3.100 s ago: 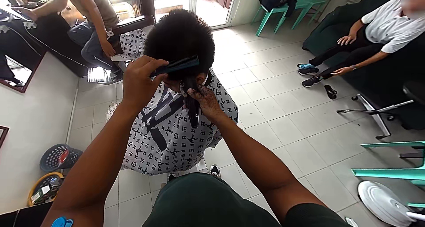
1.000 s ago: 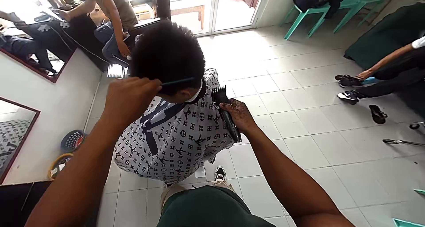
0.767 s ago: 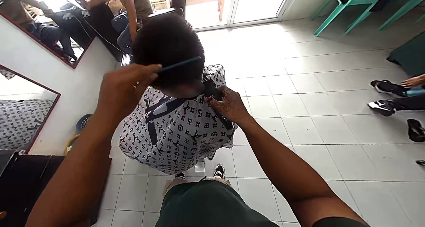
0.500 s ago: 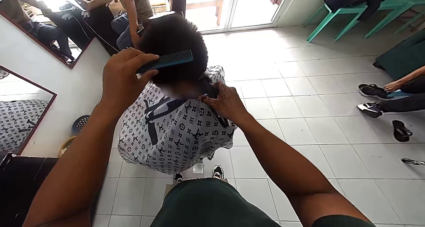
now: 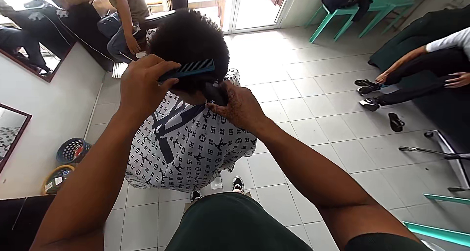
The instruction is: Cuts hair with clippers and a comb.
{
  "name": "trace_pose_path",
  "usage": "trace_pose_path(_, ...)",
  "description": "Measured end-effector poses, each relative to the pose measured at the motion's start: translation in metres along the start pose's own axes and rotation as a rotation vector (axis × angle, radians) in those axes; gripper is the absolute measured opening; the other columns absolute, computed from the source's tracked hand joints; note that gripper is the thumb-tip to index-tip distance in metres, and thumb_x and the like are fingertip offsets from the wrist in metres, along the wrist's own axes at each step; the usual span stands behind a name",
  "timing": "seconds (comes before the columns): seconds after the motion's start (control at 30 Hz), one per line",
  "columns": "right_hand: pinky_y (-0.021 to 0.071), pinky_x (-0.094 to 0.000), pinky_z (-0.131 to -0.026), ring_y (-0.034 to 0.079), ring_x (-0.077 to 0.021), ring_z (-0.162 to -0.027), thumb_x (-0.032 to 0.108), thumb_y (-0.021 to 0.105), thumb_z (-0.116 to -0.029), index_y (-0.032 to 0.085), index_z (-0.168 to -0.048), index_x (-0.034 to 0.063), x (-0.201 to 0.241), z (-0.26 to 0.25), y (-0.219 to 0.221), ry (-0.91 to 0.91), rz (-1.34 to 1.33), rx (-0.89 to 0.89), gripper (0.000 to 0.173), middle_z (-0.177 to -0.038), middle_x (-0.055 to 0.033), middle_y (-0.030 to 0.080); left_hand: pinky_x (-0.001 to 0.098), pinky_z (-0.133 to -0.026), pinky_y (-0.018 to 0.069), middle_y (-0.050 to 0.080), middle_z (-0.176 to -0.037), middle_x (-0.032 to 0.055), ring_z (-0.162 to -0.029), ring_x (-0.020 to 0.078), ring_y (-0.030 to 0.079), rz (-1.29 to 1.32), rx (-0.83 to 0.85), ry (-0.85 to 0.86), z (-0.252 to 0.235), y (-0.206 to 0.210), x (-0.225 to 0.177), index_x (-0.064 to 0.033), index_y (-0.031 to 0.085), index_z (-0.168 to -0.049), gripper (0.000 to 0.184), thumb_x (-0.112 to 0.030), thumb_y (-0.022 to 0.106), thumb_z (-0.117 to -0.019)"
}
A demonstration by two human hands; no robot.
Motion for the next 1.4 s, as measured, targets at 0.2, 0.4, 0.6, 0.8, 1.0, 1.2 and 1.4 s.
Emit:
trace_pose_path(0.2, 0.0528, -0.0503, -0.067, 0.067, -0.0315, -0.076, 0.044, 0.076, -0.0896, 0.061, -0.108, 0.0005, -0.001, 0.004, -0.005, 0.128, 0.108, 0.008, 0.049, -0.079, -0.0128, 0.065, 0.0536, -0.089, 0.0486, 0.071, -0.110, 0.0176, -0.102, 0.0351, 0.068, 0.011, -0.021, 0.036, 0.002, -0.003, 0.002, -0.0129, 0.075, -0.121, 0.026, -0.019, 0.071, -0.0966)
trace_pose_path(0.4, 0.0540, -0.0503, -0.068, 0.068, -0.0323, -0.078, 0.043, 0.074, -0.0910, 0.061, -0.113, 0.0000, 0.010, 0.006, -0.003, 0.065, 0.146, -0.005, 0.050, -0.084, -0.0142, 0.067, 0.0551, -0.090, 0.0489, 0.071, -0.111, 0.0189, -0.103, 0.0367, 0.068, 0.029, -0.005, 0.051, 0.004, -0.002, 0.005, -0.0115, 0.074, -0.122, 0.026, -0.017, 0.070, -0.0967)
trace_pose_path(0.6, 0.0539, -0.0497, -0.069, 0.068, -0.0314, -0.079, 0.043, 0.075, -0.0903, 0.061, -0.112, 0.0004, 0.027, 0.003, -0.001, -0.001, 0.125, -0.007, 0.050, -0.086, -0.0138, 0.067, 0.0552, -0.090, 0.0490, 0.071, -0.110, 0.0189, -0.103, 0.0365, 0.068, 0.030, -0.005, 0.056, 0.005, -0.002, 0.006, -0.0110, 0.074, -0.121, 0.026, -0.017, 0.071, -0.0966)
trace_pose_path(0.8, 0.0532, -0.0413, -0.061, 0.063, -0.0211, -0.065, 0.033, 0.082, -0.0877, 0.064, -0.101, 0.0026, -0.011, 0.024, 0.035, 0.124, -0.212, 0.250, 0.037, -0.074, -0.0091, 0.063, 0.0487, -0.090, 0.0503, 0.071, -0.110, 0.0175, -0.102, 0.0326, 0.068, 0.056, -0.064, 0.091, 0.006, -0.012, 0.001, -0.0120, 0.075, -0.122, 0.026, -0.019, 0.071, -0.0967)
trace_pose_path(1.0, 0.0601, -0.0344, -0.075, 0.070, -0.0171, -0.081, 0.022, 0.067, -0.1004, 0.060, -0.123, -0.0006, -0.001, 0.015, 0.108, 0.246, -0.945, 0.268, 0.033, -0.097, -0.0123, 0.071, 0.0486, -0.091, 0.0500, 0.071, -0.110, 0.0174, -0.102, 0.0318, 0.068, 0.042, -0.056, 0.065, -0.003, -0.009, -0.006, -0.0115, 0.075, -0.121, 0.026, -0.019, 0.071, -0.0963)
trace_pose_path(1.2, 0.0626, -0.0382, -0.077, 0.073, -0.0233, -0.083, 0.022, 0.054, -0.1058, 0.056, -0.125, 0.0012, 0.011, 0.006, 0.116, 0.192, -1.433, 0.234, 0.028, -0.099, -0.0144, 0.071, 0.0499, -0.090, 0.0499, 0.071, -0.110, 0.0168, -0.102, 0.0334, 0.067, -0.012, -0.005, 0.039, -0.007, -0.004, -0.007, -0.0125, 0.075, -0.121, 0.026, -0.019, 0.072, -0.0958)
trace_pose_path(1.4, 0.0625, -0.0355, -0.073, 0.073, -0.0220, -0.081, 0.020, 0.057, -0.1047, 0.056, -0.126, -0.0004, 0.005, 0.003, 0.114, 0.158, -1.356, 0.212, 0.029, -0.097, -0.0147, 0.072, 0.0530, -0.090, 0.0506, 0.071, -0.110, 0.0175, -0.102, 0.0343, 0.068, -0.026, 0.025, 0.017, -0.004, -0.002, -0.008, -0.0108, 0.074, -0.121, 0.027, -0.018, 0.072, -0.0955)
Point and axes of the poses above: each hand's wrist, its own z-axis away from the middle knuckle, its own y-axis out of the palm, x = y × z, the point moved 4 cm from there along -z, towards the middle knuckle
